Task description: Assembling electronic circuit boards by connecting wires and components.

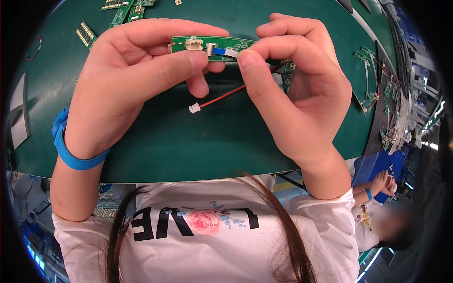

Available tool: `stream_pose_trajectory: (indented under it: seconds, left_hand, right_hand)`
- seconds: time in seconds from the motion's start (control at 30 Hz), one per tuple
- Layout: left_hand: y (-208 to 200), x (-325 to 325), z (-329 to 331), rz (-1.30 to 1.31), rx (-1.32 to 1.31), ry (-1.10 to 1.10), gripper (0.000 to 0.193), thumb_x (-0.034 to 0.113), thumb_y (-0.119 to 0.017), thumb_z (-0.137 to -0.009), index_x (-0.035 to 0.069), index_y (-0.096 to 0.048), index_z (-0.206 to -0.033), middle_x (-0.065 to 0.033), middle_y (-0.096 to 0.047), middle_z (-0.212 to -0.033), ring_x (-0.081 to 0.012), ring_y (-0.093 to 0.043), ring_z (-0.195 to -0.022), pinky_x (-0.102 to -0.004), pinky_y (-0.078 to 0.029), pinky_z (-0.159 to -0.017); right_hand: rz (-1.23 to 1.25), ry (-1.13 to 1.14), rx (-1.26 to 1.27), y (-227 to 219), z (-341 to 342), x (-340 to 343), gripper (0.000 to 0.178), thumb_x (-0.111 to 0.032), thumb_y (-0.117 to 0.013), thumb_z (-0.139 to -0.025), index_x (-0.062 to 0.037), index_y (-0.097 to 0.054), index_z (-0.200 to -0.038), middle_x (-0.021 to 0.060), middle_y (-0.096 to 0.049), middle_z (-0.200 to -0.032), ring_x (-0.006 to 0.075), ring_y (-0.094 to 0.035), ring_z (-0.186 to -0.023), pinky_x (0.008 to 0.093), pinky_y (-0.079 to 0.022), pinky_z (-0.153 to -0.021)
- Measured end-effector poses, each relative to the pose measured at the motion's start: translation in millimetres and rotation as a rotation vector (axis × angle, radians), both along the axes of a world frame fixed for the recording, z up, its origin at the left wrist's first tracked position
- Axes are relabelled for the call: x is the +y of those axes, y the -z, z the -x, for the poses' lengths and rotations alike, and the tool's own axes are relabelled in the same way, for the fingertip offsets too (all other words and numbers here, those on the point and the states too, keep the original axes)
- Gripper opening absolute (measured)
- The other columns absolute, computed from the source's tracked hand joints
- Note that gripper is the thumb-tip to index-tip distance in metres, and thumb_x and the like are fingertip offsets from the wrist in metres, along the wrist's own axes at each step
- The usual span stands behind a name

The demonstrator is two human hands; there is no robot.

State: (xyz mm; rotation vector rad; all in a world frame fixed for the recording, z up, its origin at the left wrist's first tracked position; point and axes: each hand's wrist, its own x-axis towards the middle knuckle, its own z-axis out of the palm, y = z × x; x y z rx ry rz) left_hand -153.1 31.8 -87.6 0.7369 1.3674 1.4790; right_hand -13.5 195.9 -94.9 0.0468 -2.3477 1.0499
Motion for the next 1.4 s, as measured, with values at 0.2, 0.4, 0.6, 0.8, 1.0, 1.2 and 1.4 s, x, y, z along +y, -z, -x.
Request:
stream_pose_trajectory:
  seconds: [0.2,0.4,0.6,0.8,1.0,1.2,1.4]
  left_hand:
    - [-1.0,0.9,-0.4,-0.004,0.001,0.001,0.037,0.008,-0.059,-0.086,-0.005,-0.056,-0.121,-0.0124,-0.067,-0.095,-0.0111,-0.058,-0.071,-0.023,-0.049,-0.067]
    - [-0.5,0.8,-0.4,0.005,-0.012,0.0,0.037,0.008,-0.059,-0.086,-0.005,-0.056,-0.121,-0.0124,-0.067,-0.095,-0.0109,-0.057,-0.071,-0.0229,-0.049,-0.067]
    - [-0.7,0.9,-1.1,0.01,-0.011,0.008,0.037,0.009,-0.059,-0.087,-0.004,-0.056,-0.121,-0.0121,-0.068,-0.095,-0.0107,-0.057,-0.071,-0.0229,-0.048,-0.068]
    - [0.4,1.2,-1.2,0.013,-0.006,0.01,0.036,0.008,-0.059,-0.087,-0.004,-0.057,-0.121,-0.012,-0.068,-0.096,-0.0108,-0.057,-0.07,-0.0226,-0.048,-0.069]
    - [0.3,1.6,-2.1,0.014,-0.018,0.012,0.036,0.008,-0.058,-0.087,-0.004,-0.057,-0.12,-0.0116,-0.068,-0.095,-0.0107,-0.057,-0.07,-0.0223,-0.048,-0.069]
    - [-0.5,1.6,-2.1,0.016,-0.026,0.014,0.036,0.008,-0.058,-0.087,-0.005,-0.057,-0.12,-0.0111,-0.067,-0.095,-0.0105,-0.057,-0.071,-0.022,-0.048,-0.069]
    - [1.7,0.9,-2.9,0.0,-0.058,0.005,0.035,0.009,-0.058,-0.087,-0.004,-0.057,-0.12,-0.01,-0.067,-0.094,-0.01,-0.056,-0.072,-0.0215,-0.047,-0.069]
  right_hand:
    - [0.112,-0.03,0.021,-7.4,-1.2,-8.6,0.01,0.004,-0.068,-0.077,0.0033,-0.066,-0.086,0.0136,-0.057,-0.1,0.0205,-0.052,-0.099,0.0342,-0.04,-0.093]
    - [0.094,-0.069,0.093,15.2,0.2,11.3,0.01,0.004,-0.067,-0.078,0.0033,-0.066,-0.087,0.0128,-0.057,-0.1,0.0207,-0.053,-0.1,0.0337,-0.04,-0.093]
    - [0.161,-0.059,0.118,13.0,1.0,4.3,0.009,0.005,-0.067,-0.077,0.0033,-0.065,-0.086,0.0109,-0.057,-0.096,0.0187,-0.053,-0.096,0.0355,-0.039,-0.095]
    - [0.136,-0.094,0.094,11.8,1.1,9.7,0.009,0.005,-0.067,-0.077,0.0033,-0.065,-0.085,0.0094,-0.057,-0.092,0.0174,-0.054,-0.093,0.0385,-0.04,-0.097]
    - [0.037,-0.007,0.006,-0.9,-0.6,-0.3,0.008,0.006,-0.067,-0.076,0.0034,-0.065,-0.084,0.0092,-0.057,-0.091,0.0177,-0.054,-0.093,0.0391,-0.04,-0.097]
    - [0.133,-0.134,0.105,11.1,1.6,11.5,0.009,0.005,-0.067,-0.077,0.0035,-0.065,-0.085,0.0107,-0.057,-0.093,0.0181,-0.053,-0.094,0.0375,-0.04,-0.096]
    - [0.434,-0.025,-0.027,-11.2,-1.1,-11.8,0.009,0.005,-0.067,-0.078,0.0041,-0.065,-0.086,0.0125,-0.057,-0.098,0.018,-0.053,-0.097,0.0296,-0.04,-0.087]
